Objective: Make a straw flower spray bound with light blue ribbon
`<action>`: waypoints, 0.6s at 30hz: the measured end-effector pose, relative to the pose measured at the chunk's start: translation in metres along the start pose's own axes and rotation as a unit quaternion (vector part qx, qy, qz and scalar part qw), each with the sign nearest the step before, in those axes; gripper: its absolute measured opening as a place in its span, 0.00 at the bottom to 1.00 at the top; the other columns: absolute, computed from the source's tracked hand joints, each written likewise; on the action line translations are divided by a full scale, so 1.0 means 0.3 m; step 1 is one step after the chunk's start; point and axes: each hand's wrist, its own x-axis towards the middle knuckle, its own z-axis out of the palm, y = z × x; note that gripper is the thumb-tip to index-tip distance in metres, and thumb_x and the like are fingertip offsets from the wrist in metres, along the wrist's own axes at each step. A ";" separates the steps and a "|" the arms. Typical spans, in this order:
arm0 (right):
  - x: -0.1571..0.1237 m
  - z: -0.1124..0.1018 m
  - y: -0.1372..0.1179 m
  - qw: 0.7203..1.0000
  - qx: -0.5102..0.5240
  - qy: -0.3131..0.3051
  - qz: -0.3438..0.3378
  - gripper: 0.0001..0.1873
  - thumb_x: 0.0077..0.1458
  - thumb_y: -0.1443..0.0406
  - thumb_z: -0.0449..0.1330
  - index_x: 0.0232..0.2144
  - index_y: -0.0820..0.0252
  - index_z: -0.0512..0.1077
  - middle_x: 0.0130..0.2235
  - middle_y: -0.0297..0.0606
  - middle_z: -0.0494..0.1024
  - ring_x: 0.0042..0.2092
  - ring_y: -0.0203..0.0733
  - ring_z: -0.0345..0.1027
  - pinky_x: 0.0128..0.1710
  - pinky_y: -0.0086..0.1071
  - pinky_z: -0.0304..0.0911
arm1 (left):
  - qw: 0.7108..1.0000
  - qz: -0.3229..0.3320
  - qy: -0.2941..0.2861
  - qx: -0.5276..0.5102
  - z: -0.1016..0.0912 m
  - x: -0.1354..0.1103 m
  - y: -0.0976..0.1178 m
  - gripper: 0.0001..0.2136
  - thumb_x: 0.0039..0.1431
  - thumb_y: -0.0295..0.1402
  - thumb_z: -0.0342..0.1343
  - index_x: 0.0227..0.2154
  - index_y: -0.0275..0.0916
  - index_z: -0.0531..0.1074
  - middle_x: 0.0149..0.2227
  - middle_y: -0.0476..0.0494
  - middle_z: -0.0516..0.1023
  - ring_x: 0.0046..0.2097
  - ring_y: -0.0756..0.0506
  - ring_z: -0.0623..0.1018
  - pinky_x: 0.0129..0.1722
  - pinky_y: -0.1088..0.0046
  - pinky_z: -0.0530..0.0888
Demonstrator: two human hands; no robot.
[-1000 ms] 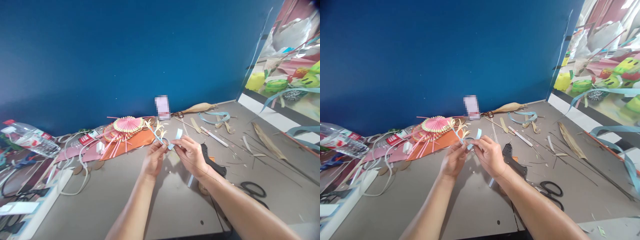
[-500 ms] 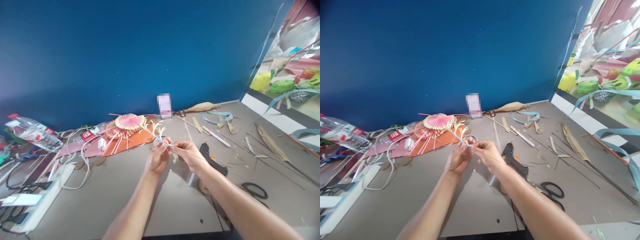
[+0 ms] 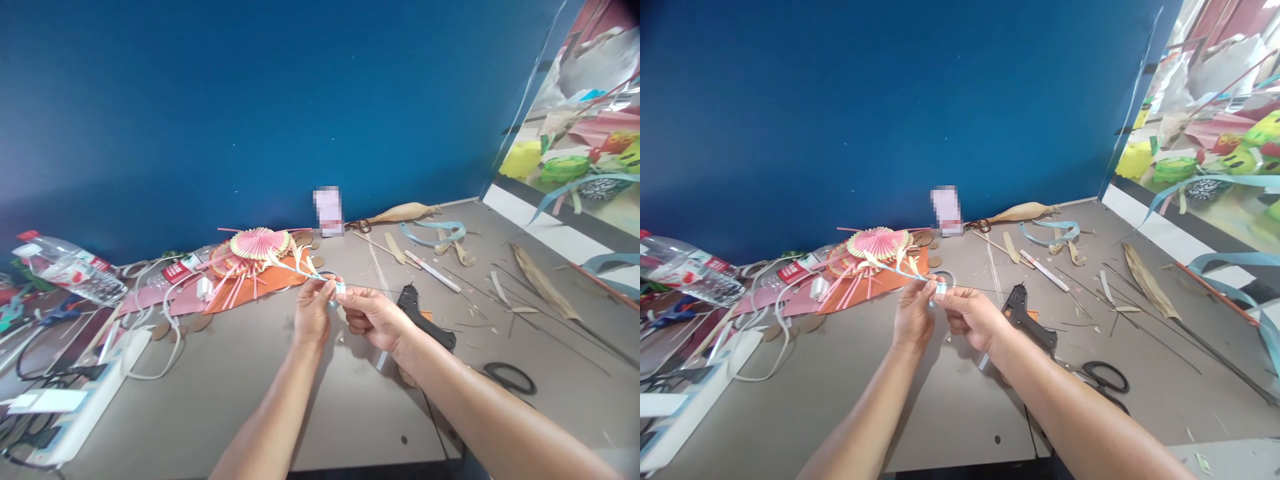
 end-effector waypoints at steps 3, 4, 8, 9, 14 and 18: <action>-0.002 0.004 0.002 1.000 0.022 -0.006 0.005 0.19 0.40 0.61 0.62 0.17 0.60 0.53 0.14 0.19 0.45 0.16 0.23 0.31 0.16 0.23 0.31 | 0.999 0.032 -0.006 0.030 -0.006 -0.001 -0.001 0.06 0.40 0.32 0.60 0.24 0.37 0.71 0.27 0.48 0.75 0.30 0.50 0.73 0.34 0.72 0.67; -0.003 0.006 0.002 1.000 0.029 -0.006 0.008 0.19 0.40 0.62 0.62 0.17 0.60 0.53 0.14 0.19 0.45 0.16 0.23 0.30 0.16 0.23 0.31 | 0.998 0.047 -0.008 0.047 -0.008 -0.002 -0.001 0.06 0.41 0.32 0.59 0.24 0.37 0.71 0.27 0.48 0.75 0.30 0.50 0.73 0.35 0.72 0.67; -0.010 0.011 -0.001 0.999 0.045 -0.010 0.021 0.15 0.41 0.63 0.61 0.19 0.60 0.55 0.14 0.19 0.46 0.15 0.23 0.31 0.15 0.23 0.32 | 0.982 0.115 -0.003 0.148 -0.017 -0.008 0.007 0.04 0.45 0.32 0.57 0.26 0.38 0.72 0.29 0.47 0.75 0.33 0.49 0.73 0.38 0.71 0.66; -0.013 0.010 -0.005 0.999 0.047 -0.010 0.022 0.14 0.42 0.64 0.61 0.19 0.60 0.56 0.14 0.19 0.46 0.15 0.23 0.31 0.15 0.23 0.32 | 0.977 0.129 -0.001 0.170 -0.017 -0.009 0.011 0.03 0.45 0.31 0.57 0.25 0.39 0.72 0.29 0.46 0.75 0.34 0.48 0.73 0.39 0.71 0.66; -0.030 -0.001 -0.052 0.998 0.057 0.014 -0.012 0.11 0.42 0.64 0.59 0.20 0.61 0.59 0.14 0.19 0.46 0.15 0.23 0.31 0.15 0.22 0.33 | 0.964 0.168 0.003 0.205 -0.015 -0.008 0.041 0.03 0.44 0.31 0.57 0.24 0.39 0.74 0.28 0.46 0.76 0.34 0.47 0.73 0.40 0.70 0.66; -0.038 -0.008 -0.086 0.995 0.058 0.047 -0.064 0.09 0.43 0.63 0.59 0.24 0.63 0.65 0.14 0.20 0.46 0.14 0.23 0.31 0.14 0.22 0.34 | 0.960 0.169 -0.008 0.222 -0.012 -0.010 0.055 0.03 0.44 0.31 0.57 0.24 0.39 0.74 0.27 0.46 0.76 0.34 0.47 0.73 0.40 0.71 0.66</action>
